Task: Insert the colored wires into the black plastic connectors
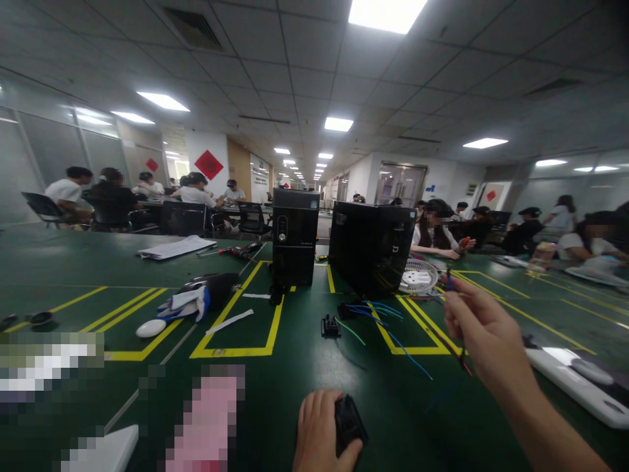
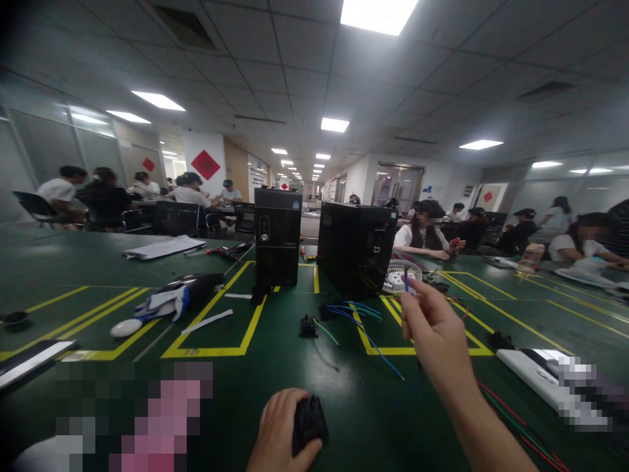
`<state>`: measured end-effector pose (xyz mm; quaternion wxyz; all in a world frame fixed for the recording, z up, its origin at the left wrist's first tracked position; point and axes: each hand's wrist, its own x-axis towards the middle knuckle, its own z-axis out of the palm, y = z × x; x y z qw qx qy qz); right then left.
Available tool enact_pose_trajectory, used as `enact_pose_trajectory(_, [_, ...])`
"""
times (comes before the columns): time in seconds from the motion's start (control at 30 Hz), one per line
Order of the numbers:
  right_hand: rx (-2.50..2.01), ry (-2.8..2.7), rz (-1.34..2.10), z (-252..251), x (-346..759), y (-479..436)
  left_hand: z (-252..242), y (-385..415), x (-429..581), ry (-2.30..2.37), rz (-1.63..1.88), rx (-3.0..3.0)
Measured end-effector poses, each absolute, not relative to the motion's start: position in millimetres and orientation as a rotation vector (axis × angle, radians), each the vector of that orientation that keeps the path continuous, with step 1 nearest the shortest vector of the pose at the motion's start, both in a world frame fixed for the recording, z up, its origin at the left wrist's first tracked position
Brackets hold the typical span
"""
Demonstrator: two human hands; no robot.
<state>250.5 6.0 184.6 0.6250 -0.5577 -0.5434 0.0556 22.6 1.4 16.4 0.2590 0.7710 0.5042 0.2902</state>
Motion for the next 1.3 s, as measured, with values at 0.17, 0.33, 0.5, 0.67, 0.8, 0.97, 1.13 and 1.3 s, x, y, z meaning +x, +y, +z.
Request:
enact_pose_trajectory(0.17, [-1.618, -1.601, -0.142, 177.6, 235.4, 56.8, 8.5, 4.5, 25.3, 1.448, 0.805, 2.108])
enact_pose_trajectory(0.33, [-1.739, -1.982, 0.014, 137.3, 207.5, 110.6, 8.7, 9.1, 28.0, 1.464, 0.73, 2.076])
enact_pose_trajectory(0.5, [-1.851, -2.254, 0.143, 105.7, 185.8, 139.8, 9.8, 11.5, 29.8, 1.475, 0.677, 2.007])
enact_pose_trajectory(0.67, [-1.917, -2.368, 0.165, 97.0, 177.4, 144.9, 10.4, 11.5, 30.7, 1.48, 0.677, 1.946])
enact_pose_trajectory(0.8, [-1.973, -2.406, 0.144, 93.9, 176.0, 142.4, 11.1, 11.0, 30.8, 1.467, 0.697, 1.965])
enact_pose_trajectory(0.97, [-2.026, -2.429, 0.078, 91.7, 173.4, 140.9, 9.2, 10.3, 31.0, 1.466, 0.729, 2.019])
enact_pose_trajectory(1.13, [-2.071, -2.456, 0.012, 92.7, 168.6, 140.4, 8.3, 10.0, 31.1, 1.46, 0.743, 2.026])
enact_pose_trajectory(1.3, [-2.11, -2.467, -0.037, 90.1, 166.6, 140.0, 10.2, 9.8, 30.9, 1.451, 0.737, 2.014])
